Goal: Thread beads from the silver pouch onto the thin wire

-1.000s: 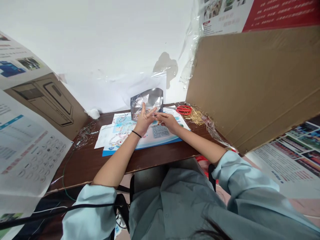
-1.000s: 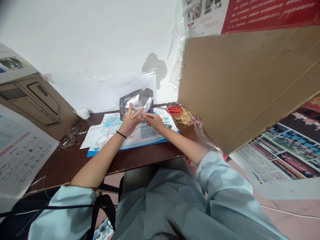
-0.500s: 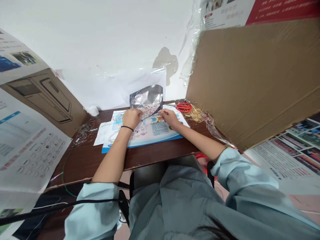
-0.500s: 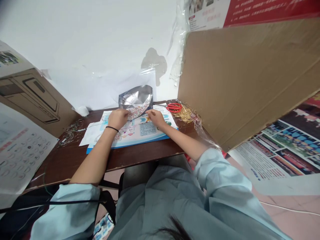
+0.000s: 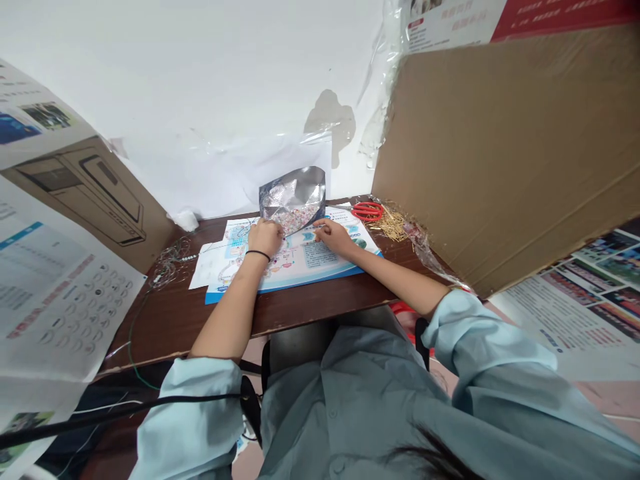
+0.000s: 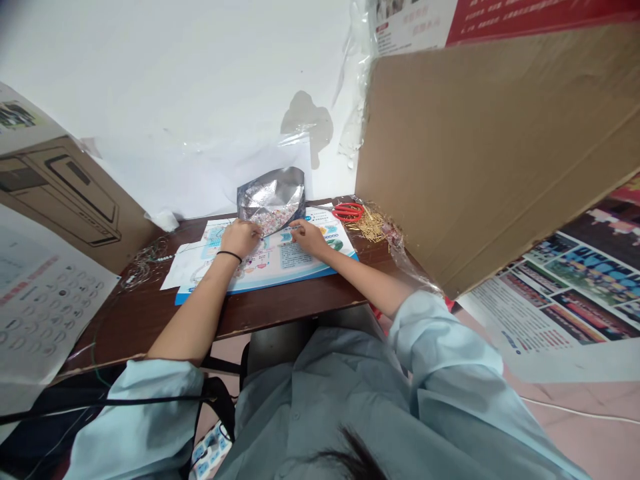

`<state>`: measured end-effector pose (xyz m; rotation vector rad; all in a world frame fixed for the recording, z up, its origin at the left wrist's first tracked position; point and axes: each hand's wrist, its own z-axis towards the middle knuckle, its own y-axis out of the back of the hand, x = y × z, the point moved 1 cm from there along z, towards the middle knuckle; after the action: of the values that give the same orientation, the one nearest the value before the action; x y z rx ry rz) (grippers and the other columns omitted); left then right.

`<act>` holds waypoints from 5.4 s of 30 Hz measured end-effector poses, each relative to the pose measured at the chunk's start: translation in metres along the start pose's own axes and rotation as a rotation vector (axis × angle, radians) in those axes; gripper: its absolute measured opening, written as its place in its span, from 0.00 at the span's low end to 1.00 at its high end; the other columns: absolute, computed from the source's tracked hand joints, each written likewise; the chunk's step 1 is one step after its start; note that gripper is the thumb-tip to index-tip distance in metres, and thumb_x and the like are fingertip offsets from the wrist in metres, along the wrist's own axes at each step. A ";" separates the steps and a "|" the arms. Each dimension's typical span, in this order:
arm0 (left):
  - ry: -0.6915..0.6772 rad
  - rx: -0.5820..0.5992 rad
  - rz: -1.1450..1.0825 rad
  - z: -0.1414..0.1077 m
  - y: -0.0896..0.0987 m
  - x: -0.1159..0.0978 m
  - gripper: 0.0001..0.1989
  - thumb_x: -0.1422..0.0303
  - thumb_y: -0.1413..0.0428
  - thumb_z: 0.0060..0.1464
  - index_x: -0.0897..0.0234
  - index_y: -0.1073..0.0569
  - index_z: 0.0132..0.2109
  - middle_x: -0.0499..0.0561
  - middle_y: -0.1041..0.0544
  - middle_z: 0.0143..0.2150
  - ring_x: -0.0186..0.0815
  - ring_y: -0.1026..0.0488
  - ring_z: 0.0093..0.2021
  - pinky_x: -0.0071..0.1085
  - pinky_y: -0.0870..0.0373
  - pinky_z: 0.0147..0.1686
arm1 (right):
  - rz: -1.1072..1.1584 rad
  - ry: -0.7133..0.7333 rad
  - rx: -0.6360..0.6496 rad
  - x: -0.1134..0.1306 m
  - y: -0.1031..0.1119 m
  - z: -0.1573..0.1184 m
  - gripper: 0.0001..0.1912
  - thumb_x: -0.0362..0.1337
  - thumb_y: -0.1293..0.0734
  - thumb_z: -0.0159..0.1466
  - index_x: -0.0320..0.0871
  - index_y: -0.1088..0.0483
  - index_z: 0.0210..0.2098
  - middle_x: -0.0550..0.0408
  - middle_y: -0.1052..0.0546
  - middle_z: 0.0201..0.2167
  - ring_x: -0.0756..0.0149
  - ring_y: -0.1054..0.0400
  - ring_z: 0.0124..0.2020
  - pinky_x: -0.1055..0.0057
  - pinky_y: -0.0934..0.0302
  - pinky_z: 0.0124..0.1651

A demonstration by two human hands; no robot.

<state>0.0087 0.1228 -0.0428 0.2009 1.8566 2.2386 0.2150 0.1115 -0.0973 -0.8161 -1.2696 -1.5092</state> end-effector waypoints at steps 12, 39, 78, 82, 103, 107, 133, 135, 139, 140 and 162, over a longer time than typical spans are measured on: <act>0.016 -0.072 0.039 0.002 -0.001 -0.001 0.18 0.73 0.57 0.62 0.68 0.22 0.48 0.65 0.23 0.51 0.51 0.31 0.57 0.41 0.32 0.53 | -0.112 0.139 0.022 0.006 -0.001 -0.006 0.03 0.35 0.35 0.62 0.45 0.29 0.36 0.58 0.20 0.29 0.66 0.29 0.28 0.68 0.37 0.41; 0.002 -0.080 -0.038 0.004 -0.018 0.004 0.22 0.75 0.55 0.61 0.60 0.20 0.52 0.58 0.21 0.53 0.47 0.30 0.60 0.39 0.29 0.53 | -0.163 0.131 0.062 0.006 -0.002 -0.007 0.09 0.31 0.37 0.64 0.44 0.27 0.42 0.59 0.21 0.28 0.69 0.32 0.23 0.70 0.37 0.37; 0.273 0.168 -1.811 0.003 -0.030 -0.050 0.09 0.73 0.36 0.50 0.66 0.30 0.32 0.49 0.22 0.33 0.25 0.29 0.30 0.21 0.36 0.28 | -0.380 0.291 -0.199 0.003 0.007 0.001 0.06 0.32 0.36 0.65 0.44 0.26 0.33 0.55 0.21 0.31 0.63 0.31 0.34 0.67 0.40 0.43; 0.284 0.230 -1.864 -0.001 -0.040 -0.053 0.10 0.73 0.35 0.50 0.66 0.31 0.32 0.48 0.22 0.32 0.25 0.29 0.30 0.21 0.33 0.30 | -0.450 0.371 -0.196 0.009 0.008 0.001 0.08 0.31 0.37 0.66 0.43 0.26 0.33 0.53 0.21 0.34 0.61 0.34 0.39 0.65 0.42 0.48; 0.238 0.276 -1.915 0.002 -0.044 -0.050 0.09 0.72 0.33 0.49 0.67 0.26 0.35 0.45 0.27 0.29 0.23 0.34 0.29 0.21 0.37 0.30 | -0.474 0.483 -0.234 0.012 0.008 -0.001 0.09 0.31 0.37 0.66 0.44 0.29 0.30 0.52 0.25 0.31 0.61 0.35 0.36 0.64 0.42 0.47; 0.225 0.281 -1.907 0.001 -0.044 -0.051 0.10 0.70 0.32 0.49 0.67 0.26 0.34 0.45 0.29 0.29 0.23 0.35 0.29 0.21 0.37 0.29 | -0.470 0.528 -0.258 0.012 0.008 -0.001 0.09 0.31 0.37 0.65 0.44 0.31 0.29 0.53 0.27 0.29 0.62 0.36 0.36 0.64 0.42 0.46; 0.267 0.282 -1.924 -0.001 -0.041 -0.054 0.06 0.70 0.37 0.56 0.68 0.25 0.33 0.48 0.27 0.29 0.24 0.35 0.27 0.23 0.37 0.30 | -0.504 0.547 -0.227 0.011 0.009 -0.002 0.09 0.33 0.38 0.66 0.45 0.32 0.29 0.52 0.28 0.29 0.60 0.37 0.35 0.64 0.42 0.45; 0.264 0.282 -1.921 -0.001 -0.041 -0.054 0.06 0.71 0.38 0.57 0.68 0.25 0.34 0.48 0.27 0.30 0.24 0.34 0.28 0.23 0.37 0.30 | -0.508 0.548 -0.229 0.011 0.009 -0.002 0.09 0.33 0.38 0.66 0.45 0.32 0.28 0.52 0.28 0.29 0.61 0.37 0.35 0.64 0.42 0.44; 0.252 0.283 -1.909 0.000 -0.042 -0.053 0.06 0.70 0.36 0.55 0.68 0.25 0.33 0.47 0.27 0.29 0.24 0.35 0.28 0.23 0.37 0.31 | -0.518 0.554 -0.236 0.010 0.008 -0.001 0.09 0.32 0.38 0.65 0.45 0.32 0.29 0.53 0.27 0.29 0.61 0.37 0.35 0.64 0.42 0.44; 0.246 0.285 -1.905 0.000 -0.043 -0.053 0.07 0.70 0.36 0.55 0.68 0.25 0.33 0.47 0.27 0.29 0.24 0.35 0.28 0.23 0.37 0.31 | -0.522 0.557 -0.236 0.009 0.008 -0.001 0.09 0.32 0.38 0.65 0.45 0.31 0.29 0.53 0.27 0.29 0.61 0.36 0.35 0.64 0.42 0.44; 0.270 0.146 -1.703 -0.001 -0.037 -0.055 0.12 0.67 0.37 0.56 0.67 0.28 0.28 0.45 0.32 0.24 0.24 0.38 0.24 0.22 0.41 0.26 | -0.434 0.483 -0.130 0.009 0.010 0.001 0.07 0.33 0.35 0.65 0.43 0.24 0.34 0.53 0.23 0.33 0.63 0.33 0.34 0.66 0.40 0.43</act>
<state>0.0650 0.1138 -0.0772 -1.2064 1.2319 0.8881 0.2217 0.1100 -0.0852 -0.2243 -1.0241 -2.0021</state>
